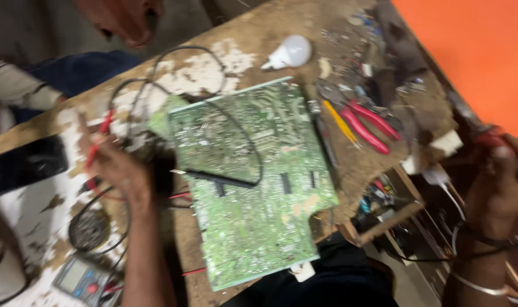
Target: The person uses multimeter probes to test points on a green circuit board and then uses a soldering iron to apply solder to specific joints. The person switches between testing and soldering multiple times while working on the board.
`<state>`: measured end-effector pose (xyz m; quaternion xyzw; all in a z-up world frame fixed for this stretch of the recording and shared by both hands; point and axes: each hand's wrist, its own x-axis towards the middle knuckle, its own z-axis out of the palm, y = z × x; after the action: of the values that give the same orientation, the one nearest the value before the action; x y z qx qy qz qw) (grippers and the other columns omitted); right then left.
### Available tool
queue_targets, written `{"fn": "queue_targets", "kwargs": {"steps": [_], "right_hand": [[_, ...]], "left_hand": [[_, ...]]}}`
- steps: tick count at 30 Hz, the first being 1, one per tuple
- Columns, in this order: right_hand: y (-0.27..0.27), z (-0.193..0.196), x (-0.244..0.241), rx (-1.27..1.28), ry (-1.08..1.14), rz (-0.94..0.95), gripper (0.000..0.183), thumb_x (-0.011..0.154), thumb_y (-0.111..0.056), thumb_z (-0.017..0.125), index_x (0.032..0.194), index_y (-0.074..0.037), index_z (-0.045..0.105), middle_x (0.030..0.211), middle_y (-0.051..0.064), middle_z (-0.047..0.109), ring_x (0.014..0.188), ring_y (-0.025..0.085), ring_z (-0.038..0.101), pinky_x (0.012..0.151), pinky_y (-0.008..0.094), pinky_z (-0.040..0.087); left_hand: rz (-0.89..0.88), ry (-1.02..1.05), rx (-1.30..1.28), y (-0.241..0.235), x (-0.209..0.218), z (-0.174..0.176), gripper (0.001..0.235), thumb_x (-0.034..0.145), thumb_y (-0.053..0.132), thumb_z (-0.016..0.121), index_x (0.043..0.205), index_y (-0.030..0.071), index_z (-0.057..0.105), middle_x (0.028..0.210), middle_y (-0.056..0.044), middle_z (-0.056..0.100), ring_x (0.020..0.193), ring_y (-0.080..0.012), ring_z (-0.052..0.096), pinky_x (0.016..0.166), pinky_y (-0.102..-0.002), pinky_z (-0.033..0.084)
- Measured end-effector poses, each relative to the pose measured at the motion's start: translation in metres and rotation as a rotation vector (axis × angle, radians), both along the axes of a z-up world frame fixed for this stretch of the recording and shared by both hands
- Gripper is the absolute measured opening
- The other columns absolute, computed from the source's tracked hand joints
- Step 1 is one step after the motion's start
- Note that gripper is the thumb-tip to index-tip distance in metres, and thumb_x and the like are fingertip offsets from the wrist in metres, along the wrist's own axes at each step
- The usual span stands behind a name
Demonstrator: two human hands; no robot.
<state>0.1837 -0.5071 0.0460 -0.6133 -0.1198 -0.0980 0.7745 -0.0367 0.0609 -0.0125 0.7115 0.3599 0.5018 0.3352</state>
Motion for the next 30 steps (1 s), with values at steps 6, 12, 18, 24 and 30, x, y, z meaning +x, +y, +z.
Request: {"fn": "queue_targets", "kwargs": {"steps": [6,12,18,24,30], "right_hand": [[-0.001,-0.008,0.017,-0.468,-0.039,-0.105,0.023,0.109,-0.009,0.073,0.130,0.001,0.069,0.111,0.010,0.073,0.096,0.014,0.071,0.087,0.025,0.058],[0.033,-0.012,0.072,-0.713,-0.450,-0.096,0.023,0.102,-0.008,0.082,0.122,-0.001,0.074,0.111,0.015,0.074,0.099,0.020,0.071,0.090,0.030,0.056],[0.045,-0.006,0.105,-0.938,-0.734,0.174,0.036,0.097,-0.015,0.077,0.131,-0.005,0.070,0.126,0.016,0.072,0.119,0.032,0.069,0.104,0.044,0.055],[0.034,0.040,0.101,-1.049,-0.715,0.104,0.027,0.101,-0.002,0.071,0.127,-0.007,0.072,0.123,0.013,0.074,0.115,0.031,0.069,0.104,0.044,0.055],[0.097,0.064,0.015,-0.766,-0.571,0.403,0.031,0.092,0.002,0.071,0.123,0.001,0.071,0.114,0.018,0.073,0.100,0.025,0.073,0.085,0.033,0.060]], "left_hand": [[-0.165,-0.195,-0.119,-0.006,-0.002,0.009,0.048,0.126,0.036,0.044,0.160,0.003,0.050,0.108,-0.004,0.061,0.087,-0.0117,0.052,0.079,-0.029,0.047],[-0.154,-0.199,-0.136,0.004,-0.017,0.005,0.045,0.121,0.034,0.050,0.145,-0.004,0.051,0.128,-0.012,0.068,0.110,-0.0168,0.069,0.090,-0.032,0.060],[-0.305,-0.356,-0.351,0.006,-0.013,0.008,0.042,0.125,0.033,0.060,0.134,-0.008,0.060,0.107,-0.016,0.059,0.086,-0.0209,0.058,0.070,-0.034,0.047],[-0.391,-0.264,-0.386,-0.010,-0.004,0.009,0.047,0.123,0.043,0.052,0.127,-0.004,0.055,0.118,-0.014,0.066,0.101,-0.0220,0.068,0.079,-0.034,0.055],[-0.302,-0.109,-0.465,0.008,0.014,-0.012,0.049,0.111,0.050,0.044,0.129,0.005,0.054,0.116,-0.010,0.074,0.093,-0.0192,0.070,0.077,-0.032,0.056]]}}
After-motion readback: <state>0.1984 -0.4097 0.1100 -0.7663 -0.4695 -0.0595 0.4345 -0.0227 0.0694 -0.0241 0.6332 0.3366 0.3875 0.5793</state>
